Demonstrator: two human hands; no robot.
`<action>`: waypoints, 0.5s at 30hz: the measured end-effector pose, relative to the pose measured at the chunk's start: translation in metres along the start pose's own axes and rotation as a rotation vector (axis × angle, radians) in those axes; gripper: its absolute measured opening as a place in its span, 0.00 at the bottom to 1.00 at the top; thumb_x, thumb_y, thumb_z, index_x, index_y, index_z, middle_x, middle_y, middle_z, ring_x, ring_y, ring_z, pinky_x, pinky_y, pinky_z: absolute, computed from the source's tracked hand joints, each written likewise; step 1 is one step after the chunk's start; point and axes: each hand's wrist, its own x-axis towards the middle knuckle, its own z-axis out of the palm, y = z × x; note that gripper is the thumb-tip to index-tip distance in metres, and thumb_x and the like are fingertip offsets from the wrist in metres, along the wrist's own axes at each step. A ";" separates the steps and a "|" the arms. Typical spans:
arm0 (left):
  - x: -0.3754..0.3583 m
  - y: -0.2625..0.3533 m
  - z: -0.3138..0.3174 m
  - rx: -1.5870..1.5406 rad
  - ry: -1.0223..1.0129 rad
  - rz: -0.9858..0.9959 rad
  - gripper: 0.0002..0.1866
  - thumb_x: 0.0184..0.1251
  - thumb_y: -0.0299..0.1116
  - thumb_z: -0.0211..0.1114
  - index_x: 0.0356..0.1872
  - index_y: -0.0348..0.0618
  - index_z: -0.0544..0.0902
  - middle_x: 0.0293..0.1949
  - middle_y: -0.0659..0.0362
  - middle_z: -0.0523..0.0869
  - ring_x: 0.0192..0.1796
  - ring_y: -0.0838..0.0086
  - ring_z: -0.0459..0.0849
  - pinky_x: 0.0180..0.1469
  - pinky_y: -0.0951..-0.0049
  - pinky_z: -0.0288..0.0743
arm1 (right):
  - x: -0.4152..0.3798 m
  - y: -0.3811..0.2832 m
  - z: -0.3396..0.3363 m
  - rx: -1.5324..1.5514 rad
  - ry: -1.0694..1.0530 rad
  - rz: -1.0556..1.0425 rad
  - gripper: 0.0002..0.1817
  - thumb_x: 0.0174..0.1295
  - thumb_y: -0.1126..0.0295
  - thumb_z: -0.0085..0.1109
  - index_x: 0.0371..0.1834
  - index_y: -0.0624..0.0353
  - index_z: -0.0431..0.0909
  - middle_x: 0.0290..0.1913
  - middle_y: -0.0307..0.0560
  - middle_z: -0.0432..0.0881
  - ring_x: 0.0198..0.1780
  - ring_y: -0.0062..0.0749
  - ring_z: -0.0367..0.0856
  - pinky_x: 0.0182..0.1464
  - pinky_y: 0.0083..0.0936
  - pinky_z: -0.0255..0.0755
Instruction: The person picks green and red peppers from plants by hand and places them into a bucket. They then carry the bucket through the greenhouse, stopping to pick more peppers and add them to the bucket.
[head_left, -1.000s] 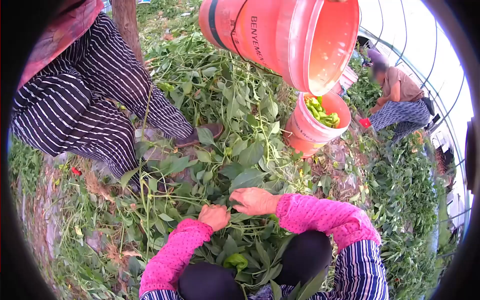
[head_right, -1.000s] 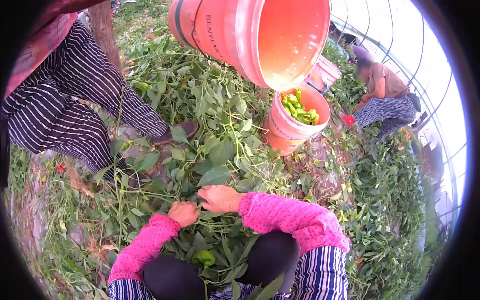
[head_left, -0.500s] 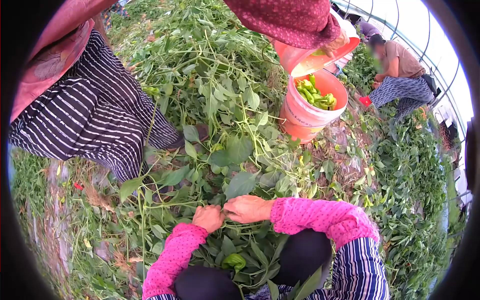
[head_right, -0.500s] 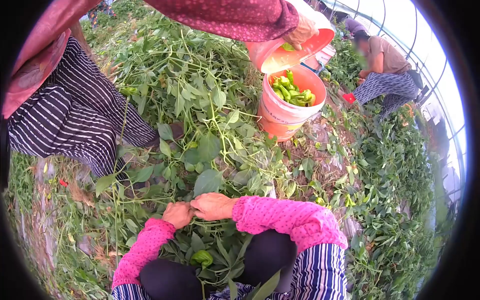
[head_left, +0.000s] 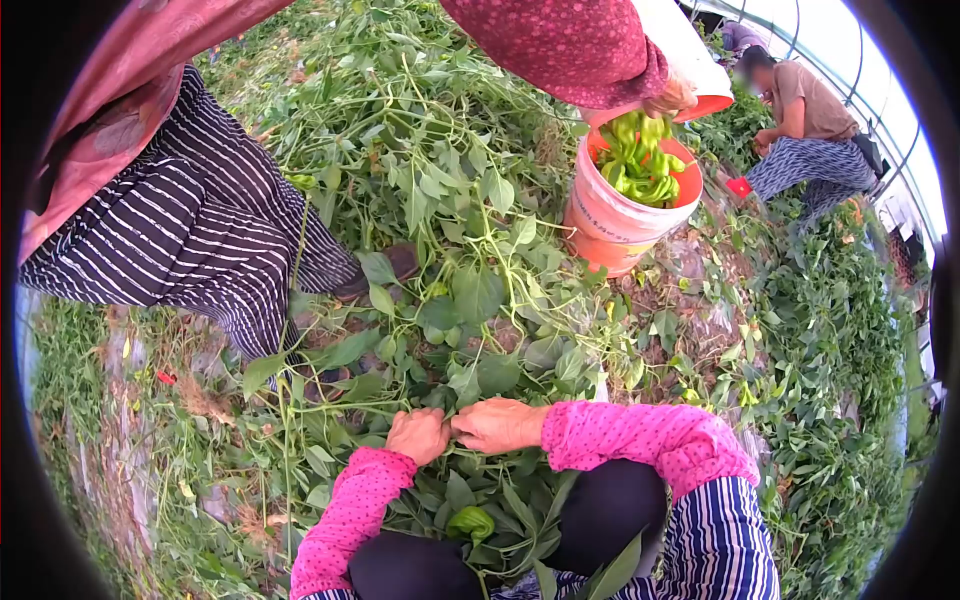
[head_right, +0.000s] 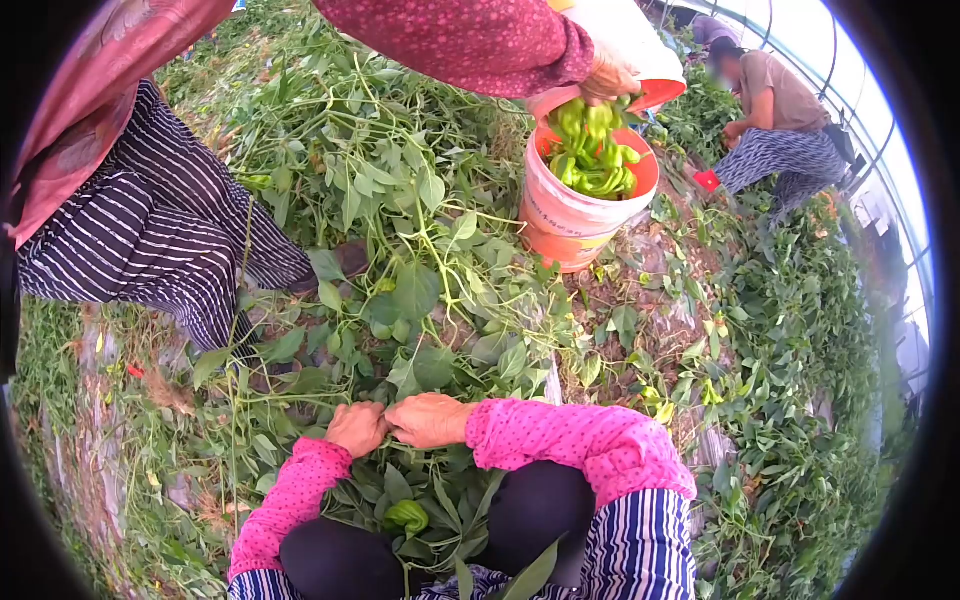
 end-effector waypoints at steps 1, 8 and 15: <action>-0.001 0.001 -0.002 -0.015 -0.026 -0.017 0.14 0.65 0.41 0.51 0.37 0.41 0.78 0.38 0.49 0.83 0.46 0.54 0.80 0.48 0.53 0.67 | 0.000 0.000 0.001 0.006 -0.002 -0.006 0.11 0.56 0.65 0.54 0.37 0.60 0.74 0.36 0.56 0.81 0.41 0.55 0.79 0.43 0.45 0.73; 0.000 0.000 -0.001 -0.013 -0.024 -0.029 0.14 0.62 0.40 0.52 0.36 0.40 0.78 0.38 0.49 0.83 0.45 0.53 0.80 0.47 0.52 0.68 | 0.003 -0.003 0.007 -0.053 -0.071 -0.009 0.11 0.59 0.64 0.54 0.39 0.58 0.72 0.38 0.51 0.79 0.42 0.51 0.79 0.44 0.43 0.73; -0.002 -0.001 0.004 0.004 0.023 -0.006 0.14 0.63 0.40 0.52 0.36 0.40 0.78 0.37 0.49 0.84 0.44 0.53 0.81 0.47 0.52 0.68 | 0.002 -0.003 0.008 0.021 -0.020 -0.011 0.10 0.59 0.64 0.53 0.38 0.59 0.73 0.36 0.54 0.80 0.42 0.53 0.79 0.44 0.44 0.72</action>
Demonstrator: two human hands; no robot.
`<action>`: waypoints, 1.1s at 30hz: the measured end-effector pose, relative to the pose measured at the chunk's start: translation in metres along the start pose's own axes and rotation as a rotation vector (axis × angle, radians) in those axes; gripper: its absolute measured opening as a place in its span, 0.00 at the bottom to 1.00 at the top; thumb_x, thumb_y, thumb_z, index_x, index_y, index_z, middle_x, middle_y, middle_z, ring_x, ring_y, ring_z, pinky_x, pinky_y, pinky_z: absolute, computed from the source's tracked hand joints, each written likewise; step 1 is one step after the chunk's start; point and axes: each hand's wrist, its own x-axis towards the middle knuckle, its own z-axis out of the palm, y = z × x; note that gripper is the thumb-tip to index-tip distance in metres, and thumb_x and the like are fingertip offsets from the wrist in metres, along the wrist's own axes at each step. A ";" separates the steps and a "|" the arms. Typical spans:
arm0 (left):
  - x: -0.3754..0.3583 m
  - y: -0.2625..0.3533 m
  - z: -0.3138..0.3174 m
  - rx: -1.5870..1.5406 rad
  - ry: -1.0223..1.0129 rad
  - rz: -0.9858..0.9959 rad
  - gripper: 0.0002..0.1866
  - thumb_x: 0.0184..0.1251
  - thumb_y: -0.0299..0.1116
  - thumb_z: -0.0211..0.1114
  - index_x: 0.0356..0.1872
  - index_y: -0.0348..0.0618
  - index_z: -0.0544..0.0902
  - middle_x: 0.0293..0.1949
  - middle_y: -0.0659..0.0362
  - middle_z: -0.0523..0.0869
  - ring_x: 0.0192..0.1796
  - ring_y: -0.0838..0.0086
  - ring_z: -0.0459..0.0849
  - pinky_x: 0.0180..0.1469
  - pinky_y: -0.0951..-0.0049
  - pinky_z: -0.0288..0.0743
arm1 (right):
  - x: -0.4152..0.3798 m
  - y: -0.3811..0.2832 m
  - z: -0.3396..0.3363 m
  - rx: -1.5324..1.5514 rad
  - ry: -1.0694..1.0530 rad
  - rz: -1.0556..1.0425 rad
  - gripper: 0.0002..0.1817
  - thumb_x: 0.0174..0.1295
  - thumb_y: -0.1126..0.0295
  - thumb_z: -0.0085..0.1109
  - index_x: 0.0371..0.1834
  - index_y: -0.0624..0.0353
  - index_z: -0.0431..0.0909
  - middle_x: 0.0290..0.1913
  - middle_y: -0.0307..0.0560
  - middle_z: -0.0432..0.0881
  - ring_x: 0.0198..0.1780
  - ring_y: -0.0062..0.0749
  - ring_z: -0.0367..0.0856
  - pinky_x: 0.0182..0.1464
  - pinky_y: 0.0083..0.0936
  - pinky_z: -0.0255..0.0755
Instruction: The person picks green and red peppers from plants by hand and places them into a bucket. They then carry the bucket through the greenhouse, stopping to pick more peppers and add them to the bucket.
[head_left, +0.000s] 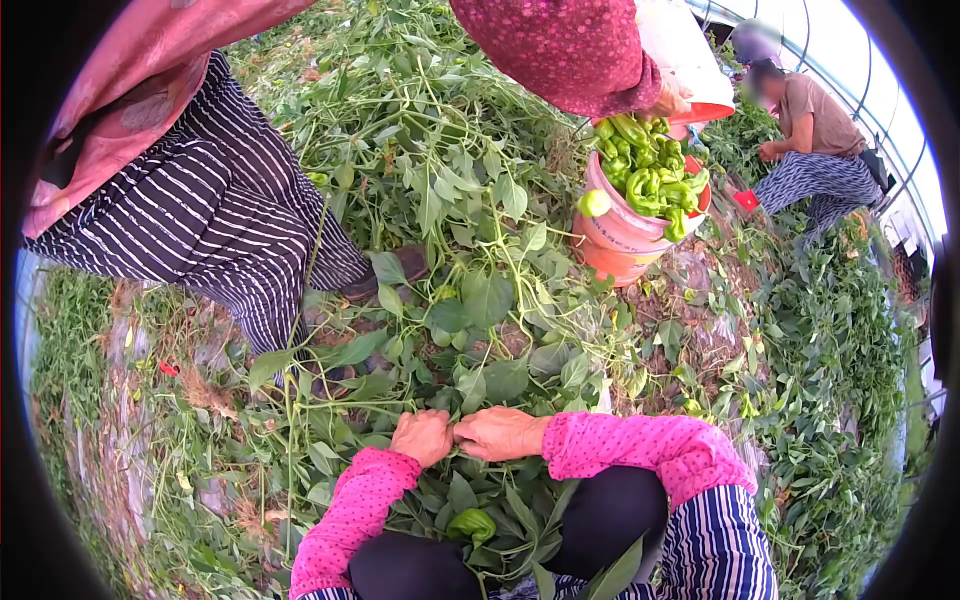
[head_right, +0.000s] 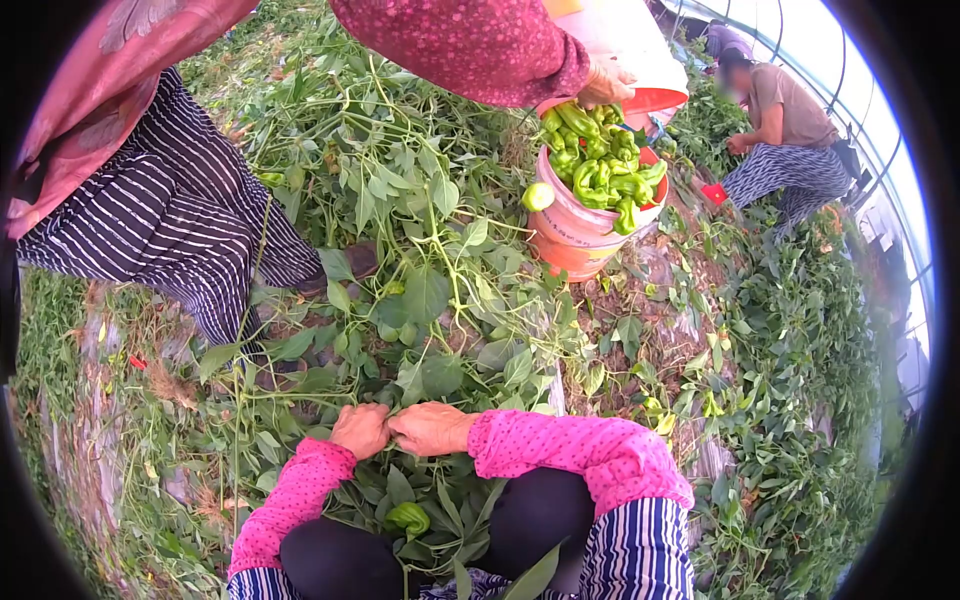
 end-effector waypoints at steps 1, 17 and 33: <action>0.000 0.000 0.001 -0.001 0.005 0.003 0.14 0.63 0.40 0.52 0.36 0.40 0.78 0.37 0.49 0.84 0.44 0.53 0.81 0.47 0.52 0.68 | -0.001 0.000 0.001 0.026 0.047 -0.002 0.11 0.58 0.64 0.52 0.36 0.60 0.73 0.35 0.56 0.80 0.41 0.55 0.79 0.43 0.45 0.72; -0.005 0.004 -0.007 -0.009 -0.010 0.012 0.13 0.63 0.40 0.52 0.33 0.39 0.77 0.36 0.51 0.83 0.44 0.56 0.81 0.47 0.55 0.68 | -0.125 0.247 -0.181 -0.403 1.794 1.031 0.23 0.54 0.69 0.65 0.47 0.69 0.67 0.43 0.56 0.78 0.32 0.31 0.82 0.28 0.26 0.76; 0.014 0.002 -0.003 -0.032 -0.038 -0.041 0.13 0.63 0.39 0.52 0.32 0.39 0.77 0.34 0.50 0.82 0.42 0.55 0.80 0.45 0.54 0.68 | -0.169 0.252 -0.302 -0.153 1.427 1.096 0.30 0.48 0.56 0.66 0.51 0.65 0.73 0.43 0.63 0.82 0.48 0.52 0.81 0.53 0.40 0.72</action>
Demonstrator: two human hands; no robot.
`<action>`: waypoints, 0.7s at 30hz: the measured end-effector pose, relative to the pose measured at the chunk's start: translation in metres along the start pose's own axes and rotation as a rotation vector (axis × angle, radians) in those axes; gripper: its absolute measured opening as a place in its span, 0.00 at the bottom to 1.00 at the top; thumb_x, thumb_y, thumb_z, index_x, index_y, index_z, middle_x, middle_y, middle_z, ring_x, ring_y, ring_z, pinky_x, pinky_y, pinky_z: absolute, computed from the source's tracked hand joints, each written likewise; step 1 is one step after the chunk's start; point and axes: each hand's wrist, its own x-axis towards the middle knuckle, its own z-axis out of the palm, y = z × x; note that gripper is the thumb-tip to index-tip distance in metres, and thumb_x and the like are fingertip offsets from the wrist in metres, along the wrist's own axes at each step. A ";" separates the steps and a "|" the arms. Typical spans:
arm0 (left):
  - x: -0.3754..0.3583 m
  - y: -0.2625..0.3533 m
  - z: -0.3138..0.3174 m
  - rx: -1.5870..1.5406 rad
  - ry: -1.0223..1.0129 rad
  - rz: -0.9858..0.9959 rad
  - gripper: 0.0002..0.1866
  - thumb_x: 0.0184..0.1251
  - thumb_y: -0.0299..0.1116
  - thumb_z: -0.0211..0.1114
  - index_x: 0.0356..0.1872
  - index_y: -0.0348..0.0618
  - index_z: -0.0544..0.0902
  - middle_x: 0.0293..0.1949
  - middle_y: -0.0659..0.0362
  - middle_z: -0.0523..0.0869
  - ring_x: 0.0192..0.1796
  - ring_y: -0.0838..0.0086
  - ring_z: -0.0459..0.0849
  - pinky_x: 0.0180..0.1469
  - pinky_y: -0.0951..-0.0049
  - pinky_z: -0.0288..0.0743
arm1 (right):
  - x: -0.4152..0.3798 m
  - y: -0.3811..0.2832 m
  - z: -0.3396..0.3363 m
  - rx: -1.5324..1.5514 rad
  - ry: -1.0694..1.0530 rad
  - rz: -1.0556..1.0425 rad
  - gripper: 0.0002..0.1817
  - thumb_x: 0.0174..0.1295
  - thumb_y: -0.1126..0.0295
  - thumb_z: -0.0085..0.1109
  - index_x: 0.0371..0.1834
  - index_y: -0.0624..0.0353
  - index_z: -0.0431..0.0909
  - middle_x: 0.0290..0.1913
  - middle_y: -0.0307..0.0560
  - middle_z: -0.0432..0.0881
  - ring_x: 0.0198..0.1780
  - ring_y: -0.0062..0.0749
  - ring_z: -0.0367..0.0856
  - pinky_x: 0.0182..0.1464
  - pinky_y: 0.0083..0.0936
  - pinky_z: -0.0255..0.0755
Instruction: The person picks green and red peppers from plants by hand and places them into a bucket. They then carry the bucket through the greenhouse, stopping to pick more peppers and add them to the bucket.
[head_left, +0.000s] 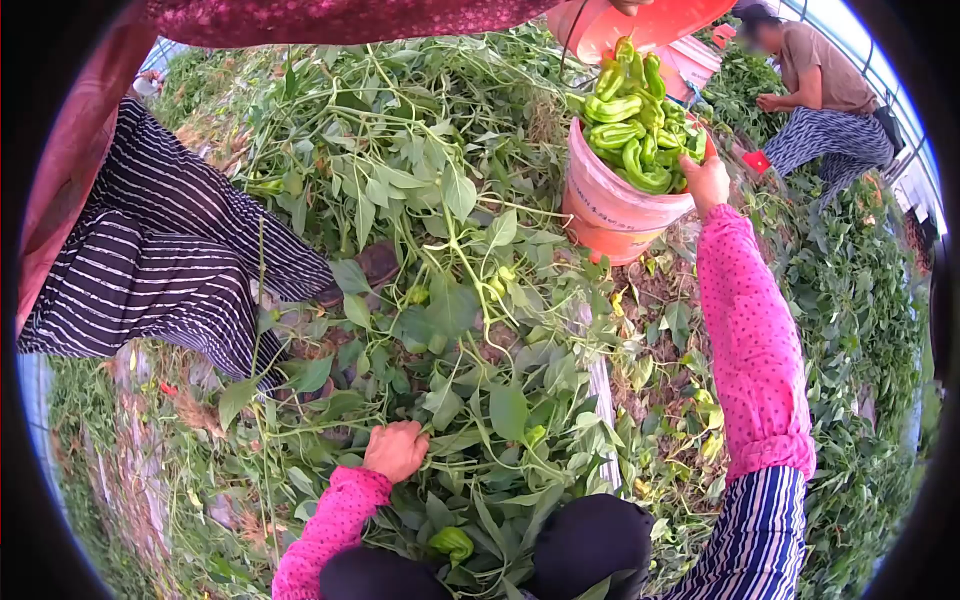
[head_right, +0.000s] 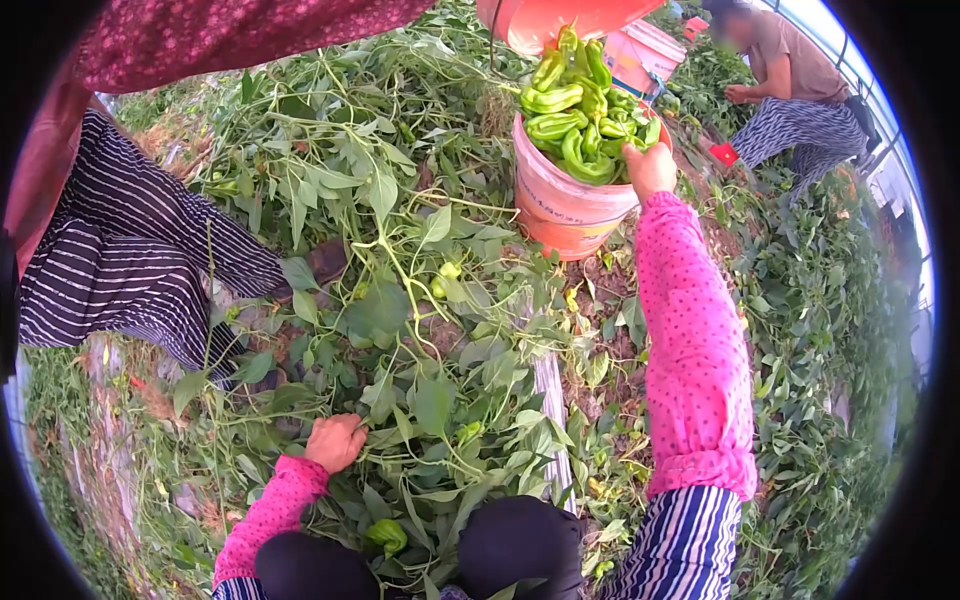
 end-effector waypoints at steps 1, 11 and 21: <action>0.002 -0.002 0.001 -0.002 -0.007 -0.013 0.13 0.64 0.39 0.52 0.32 0.39 0.77 0.33 0.50 0.82 0.42 0.55 0.80 0.45 0.53 0.68 | 0.001 -0.003 0.007 -0.050 0.078 -0.006 0.29 0.49 0.55 0.67 0.48 0.65 0.73 0.43 0.63 0.82 0.48 0.53 0.81 0.53 0.41 0.72; -0.002 0.000 -0.003 -0.013 0.023 0.018 0.13 0.63 0.39 0.53 0.32 0.39 0.77 0.34 0.50 0.82 0.41 0.54 0.80 0.43 0.53 0.69 | 0.015 0.025 0.048 0.229 0.244 -0.049 0.32 0.52 0.50 0.66 0.47 0.67 0.71 0.42 0.64 0.81 0.48 0.56 0.79 0.53 0.42 0.71; -0.006 0.003 -0.008 -0.020 -0.012 0.004 0.12 0.64 0.39 0.53 0.33 0.40 0.76 0.33 0.52 0.80 0.42 0.55 0.78 0.44 0.55 0.65 | -0.053 0.002 0.061 -0.307 0.202 -0.523 0.42 0.58 0.45 0.57 0.71 0.55 0.54 0.73 0.48 0.52 0.75 0.41 0.45 0.70 0.50 0.47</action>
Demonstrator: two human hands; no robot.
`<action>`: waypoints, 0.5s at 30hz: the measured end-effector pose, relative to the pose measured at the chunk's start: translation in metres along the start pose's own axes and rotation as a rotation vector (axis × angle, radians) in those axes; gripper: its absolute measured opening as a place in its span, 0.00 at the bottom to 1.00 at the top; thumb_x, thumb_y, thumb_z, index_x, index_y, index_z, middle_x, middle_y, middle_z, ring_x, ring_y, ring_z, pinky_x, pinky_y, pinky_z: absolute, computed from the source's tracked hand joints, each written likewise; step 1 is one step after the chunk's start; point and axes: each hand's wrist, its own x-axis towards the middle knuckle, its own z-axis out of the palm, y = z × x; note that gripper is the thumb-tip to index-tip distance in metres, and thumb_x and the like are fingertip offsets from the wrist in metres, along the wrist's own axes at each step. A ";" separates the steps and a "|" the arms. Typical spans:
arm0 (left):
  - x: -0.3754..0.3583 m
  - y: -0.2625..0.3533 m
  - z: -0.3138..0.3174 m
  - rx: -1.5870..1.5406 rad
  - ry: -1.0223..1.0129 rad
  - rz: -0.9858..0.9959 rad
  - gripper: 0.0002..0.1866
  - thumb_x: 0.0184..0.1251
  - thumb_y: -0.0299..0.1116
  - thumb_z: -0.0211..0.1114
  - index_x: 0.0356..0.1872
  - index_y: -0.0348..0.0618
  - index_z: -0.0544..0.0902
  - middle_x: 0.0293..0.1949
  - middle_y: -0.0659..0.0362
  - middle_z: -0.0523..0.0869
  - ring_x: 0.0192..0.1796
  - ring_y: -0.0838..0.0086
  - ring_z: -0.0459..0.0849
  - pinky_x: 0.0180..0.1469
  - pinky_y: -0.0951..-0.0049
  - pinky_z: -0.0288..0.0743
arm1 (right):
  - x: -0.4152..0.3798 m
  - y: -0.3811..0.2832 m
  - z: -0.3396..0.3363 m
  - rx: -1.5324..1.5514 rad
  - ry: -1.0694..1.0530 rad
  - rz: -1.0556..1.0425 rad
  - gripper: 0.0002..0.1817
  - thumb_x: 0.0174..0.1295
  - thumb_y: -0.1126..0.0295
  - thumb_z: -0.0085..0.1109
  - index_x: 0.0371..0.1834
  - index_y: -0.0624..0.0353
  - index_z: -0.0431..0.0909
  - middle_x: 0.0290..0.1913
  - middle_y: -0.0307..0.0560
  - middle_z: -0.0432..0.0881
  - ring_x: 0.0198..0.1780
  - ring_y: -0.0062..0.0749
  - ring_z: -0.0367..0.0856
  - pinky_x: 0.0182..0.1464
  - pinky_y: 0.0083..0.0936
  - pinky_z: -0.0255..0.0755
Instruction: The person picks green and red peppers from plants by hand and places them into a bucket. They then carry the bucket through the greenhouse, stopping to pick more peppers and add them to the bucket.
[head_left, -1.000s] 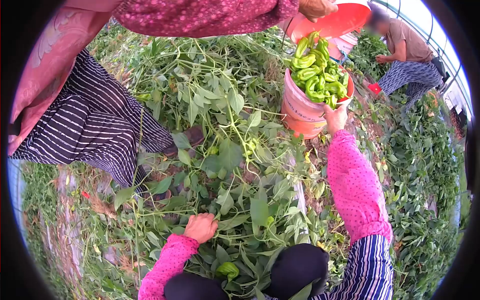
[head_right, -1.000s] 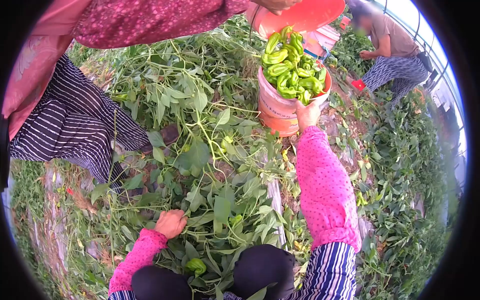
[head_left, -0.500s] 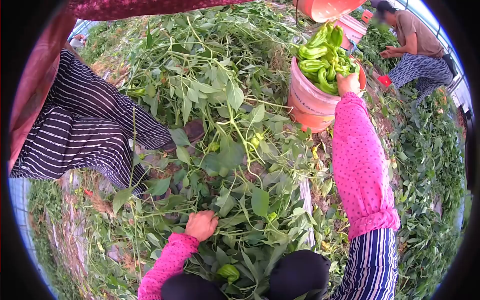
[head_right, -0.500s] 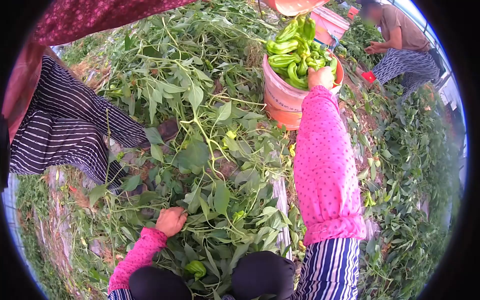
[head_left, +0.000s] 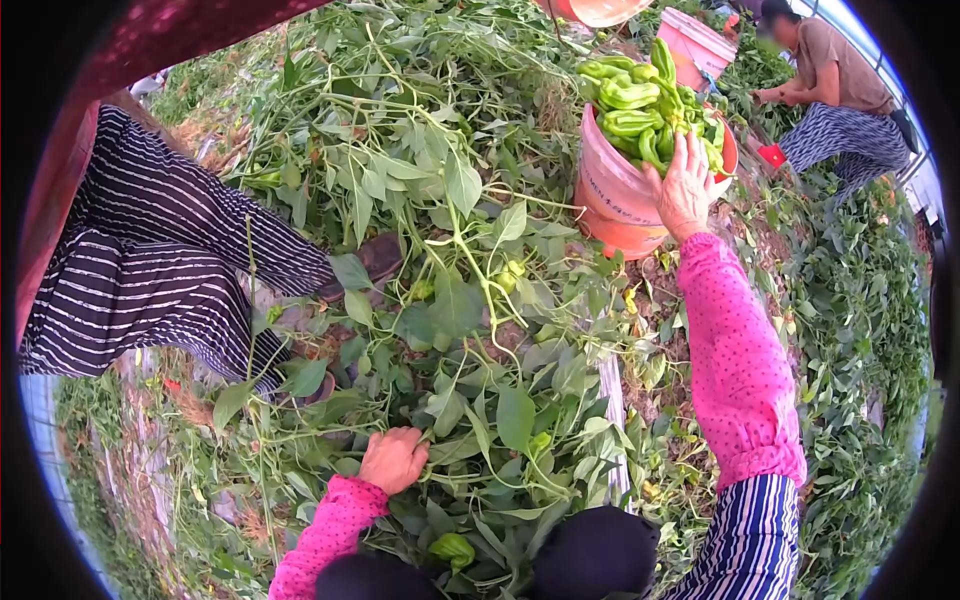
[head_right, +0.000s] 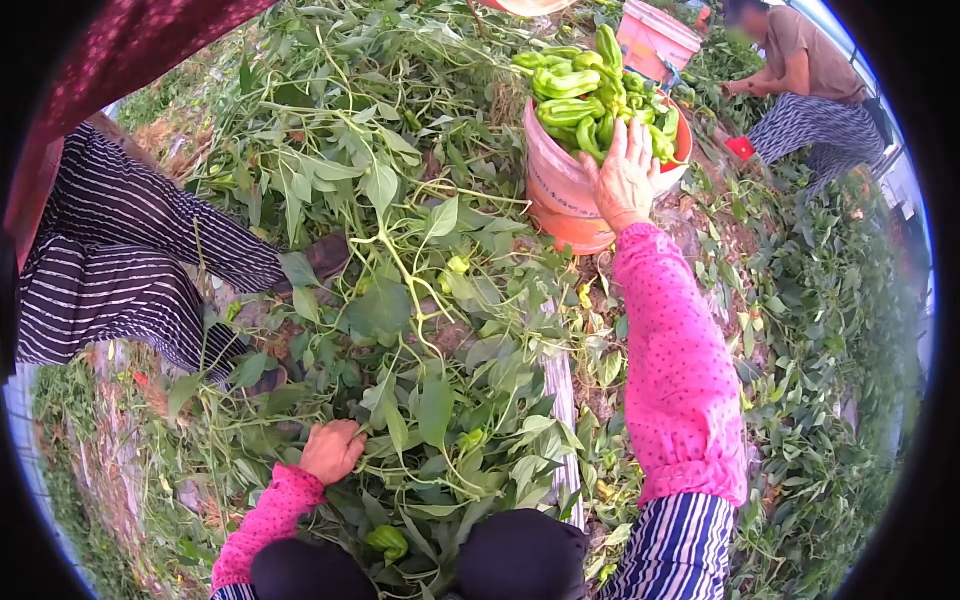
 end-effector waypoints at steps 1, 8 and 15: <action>-0.003 -0.001 -0.003 0.005 0.004 0.023 0.11 0.64 0.39 0.53 0.33 0.40 0.75 0.33 0.52 0.80 0.41 0.55 0.78 0.44 0.55 0.66 | 0.007 0.010 0.004 -0.110 0.007 -0.052 0.41 0.59 0.45 0.55 0.72 0.53 0.53 0.74 0.45 0.51 0.76 0.40 0.43 0.70 0.53 0.46; 0.006 -0.003 -0.001 -0.050 -0.005 -0.022 0.14 0.65 0.41 0.53 0.35 0.40 0.77 0.34 0.50 0.79 0.43 0.53 0.77 0.44 0.56 0.65 | 0.023 0.036 0.024 -0.002 0.020 -0.082 0.42 0.58 0.41 0.54 0.72 0.50 0.53 0.74 0.39 0.53 0.76 0.41 0.43 0.67 0.63 0.42; 0.008 -0.002 -0.001 -0.033 -0.020 -0.042 0.14 0.65 0.41 0.52 0.36 0.41 0.78 0.36 0.52 0.81 0.45 0.56 0.78 0.45 0.54 0.66 | 0.013 0.029 0.002 0.047 -0.007 -0.113 0.46 0.55 0.40 0.58 0.72 0.53 0.53 0.73 0.44 0.54 0.75 0.44 0.44 0.69 0.60 0.40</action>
